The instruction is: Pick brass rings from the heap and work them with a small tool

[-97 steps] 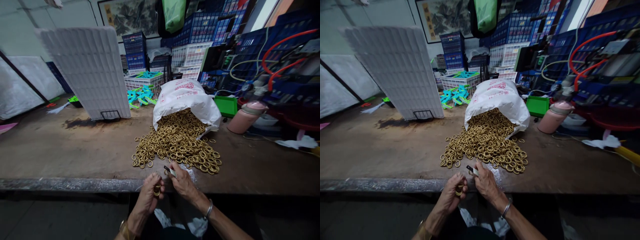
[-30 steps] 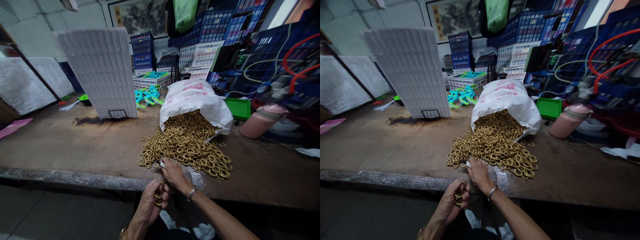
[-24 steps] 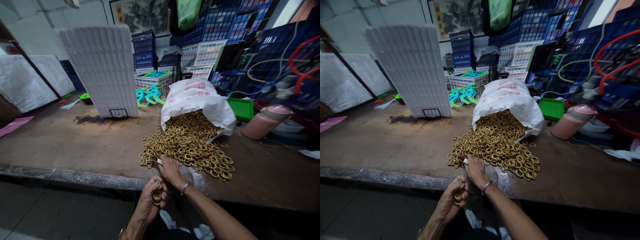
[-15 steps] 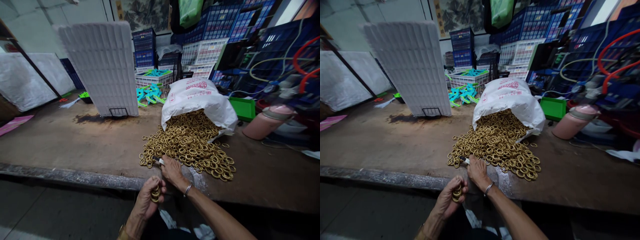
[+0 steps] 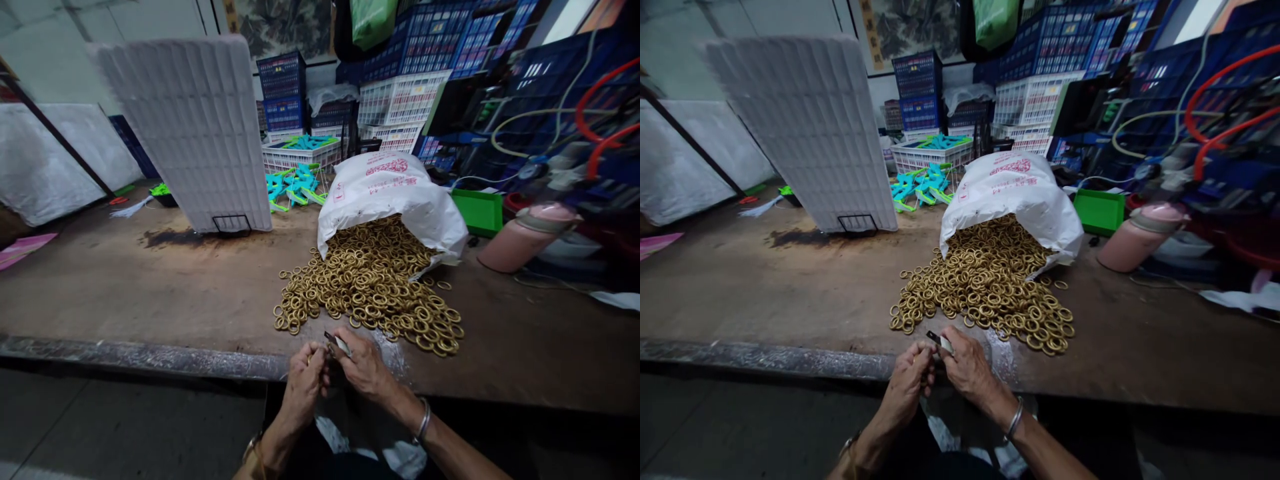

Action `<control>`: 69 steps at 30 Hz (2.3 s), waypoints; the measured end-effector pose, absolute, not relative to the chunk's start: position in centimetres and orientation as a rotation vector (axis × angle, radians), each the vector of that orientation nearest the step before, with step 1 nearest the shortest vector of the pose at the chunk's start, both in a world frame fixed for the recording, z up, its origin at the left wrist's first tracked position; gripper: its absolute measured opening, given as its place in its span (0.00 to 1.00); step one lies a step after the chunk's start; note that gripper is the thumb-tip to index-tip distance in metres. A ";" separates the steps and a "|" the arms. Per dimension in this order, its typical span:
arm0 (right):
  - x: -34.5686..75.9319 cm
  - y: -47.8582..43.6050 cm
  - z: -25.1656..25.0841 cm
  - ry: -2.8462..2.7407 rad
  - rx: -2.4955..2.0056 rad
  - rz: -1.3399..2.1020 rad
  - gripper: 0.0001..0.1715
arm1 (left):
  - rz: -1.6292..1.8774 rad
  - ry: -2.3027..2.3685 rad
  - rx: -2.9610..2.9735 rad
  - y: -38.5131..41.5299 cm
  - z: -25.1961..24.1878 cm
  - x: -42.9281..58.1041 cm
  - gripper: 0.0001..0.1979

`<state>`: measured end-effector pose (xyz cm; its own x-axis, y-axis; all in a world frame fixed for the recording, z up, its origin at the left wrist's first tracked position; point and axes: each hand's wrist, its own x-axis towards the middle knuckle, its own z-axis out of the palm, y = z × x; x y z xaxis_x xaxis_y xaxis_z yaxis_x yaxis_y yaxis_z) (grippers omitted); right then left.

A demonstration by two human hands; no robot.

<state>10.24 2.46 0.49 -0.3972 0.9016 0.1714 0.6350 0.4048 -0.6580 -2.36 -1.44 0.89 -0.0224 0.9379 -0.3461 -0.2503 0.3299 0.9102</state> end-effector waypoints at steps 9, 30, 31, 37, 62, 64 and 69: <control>10.4 2.1 0.8 -1.980 -1.308 0.864 0.10 | 1.045 1.225 0.825 -1.3 1.0 -1.9 0.18; 10.0 2.4 0.0 -1.498 -1.449 1.368 0.14 | 1.058 1.275 0.775 -1.3 0.9 -1.8 0.19; 10.0 2.4 0.2 -1.536 -1.453 1.326 0.13 | 1.057 1.273 0.775 -1.4 0.9 -1.8 0.19; 10.0 2.1 0.9 -1.673 -1.427 1.249 0.12 | 1.053 1.227 0.779 -1.7 1.0 -2.0 0.18; 11.0 0.2 -0.4 -2.309 -1.383 0.617 0.11 | 1.140 1.048 0.619 -2.0 1.5 -2.1 0.17; 11.0 0.3 -0.3 -2.346 -1.398 0.583 0.12 | 1.140 1.070 0.631 -2.0 1.3 -2.0 0.17; 11.0 0.4 -0.1 -2.392 -1.511 0.500 0.14 | 1.145 1.100 0.674 -2.1 1.1 -1.9 0.16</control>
<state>10.97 0.38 -0.12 -0.4209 0.9062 0.0411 0.8138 0.3973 -0.4242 -1.88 -2.07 1.14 0.0230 0.9433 -0.3311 -0.3688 0.3158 0.8742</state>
